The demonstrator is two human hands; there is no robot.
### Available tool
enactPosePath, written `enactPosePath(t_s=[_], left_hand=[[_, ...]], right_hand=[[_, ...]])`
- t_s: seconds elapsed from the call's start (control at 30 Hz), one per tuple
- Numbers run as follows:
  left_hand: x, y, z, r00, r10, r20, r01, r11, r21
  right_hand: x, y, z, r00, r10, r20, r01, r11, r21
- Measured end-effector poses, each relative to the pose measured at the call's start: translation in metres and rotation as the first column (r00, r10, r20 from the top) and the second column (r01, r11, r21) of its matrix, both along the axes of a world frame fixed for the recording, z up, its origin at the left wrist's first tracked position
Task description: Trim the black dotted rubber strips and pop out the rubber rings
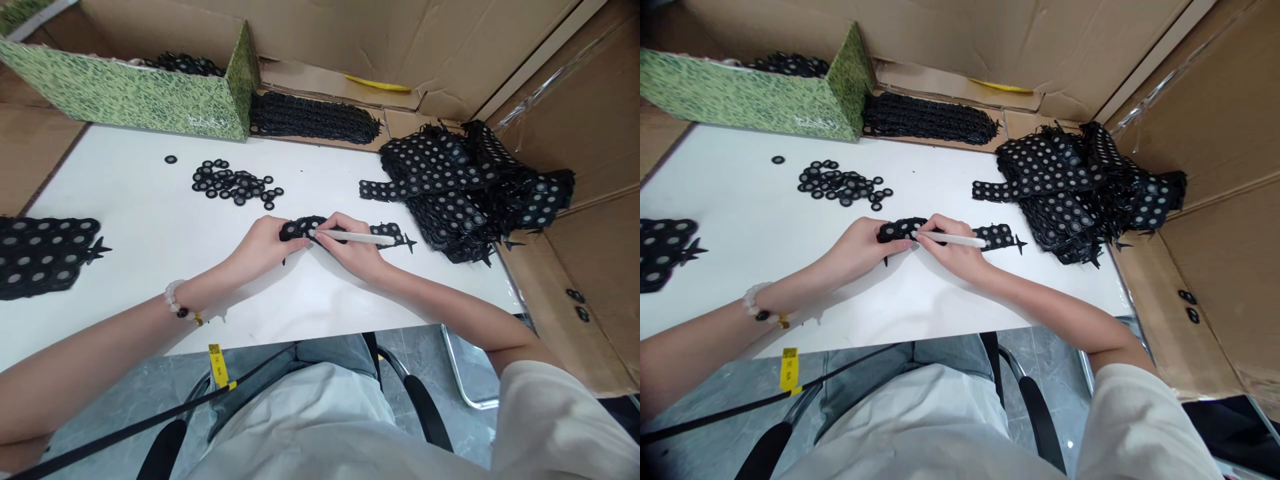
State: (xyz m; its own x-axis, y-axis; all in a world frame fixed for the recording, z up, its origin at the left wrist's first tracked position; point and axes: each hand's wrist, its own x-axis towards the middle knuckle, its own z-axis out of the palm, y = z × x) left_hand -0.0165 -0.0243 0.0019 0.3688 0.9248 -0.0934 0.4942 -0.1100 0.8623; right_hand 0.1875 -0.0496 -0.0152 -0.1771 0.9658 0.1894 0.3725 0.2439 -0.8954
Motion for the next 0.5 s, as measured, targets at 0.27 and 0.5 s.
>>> enactPosePath(t_s=[0.27,0.5], left_hand=[[-0.009,0.017,0.001,0.996,-0.07,0.061,0.078,0.987,-0.138],[-0.009,0.02,0.0,0.977,-0.074,0.201,0.138,0.935,-0.326]], right_hand=[[0.006,0.004,0.008,0.991,-0.02,-0.129,0.007,0.995,-0.104],[0.006,0.004,0.012,0.978,-0.015,-0.209,-0.02,0.987,-0.162]])
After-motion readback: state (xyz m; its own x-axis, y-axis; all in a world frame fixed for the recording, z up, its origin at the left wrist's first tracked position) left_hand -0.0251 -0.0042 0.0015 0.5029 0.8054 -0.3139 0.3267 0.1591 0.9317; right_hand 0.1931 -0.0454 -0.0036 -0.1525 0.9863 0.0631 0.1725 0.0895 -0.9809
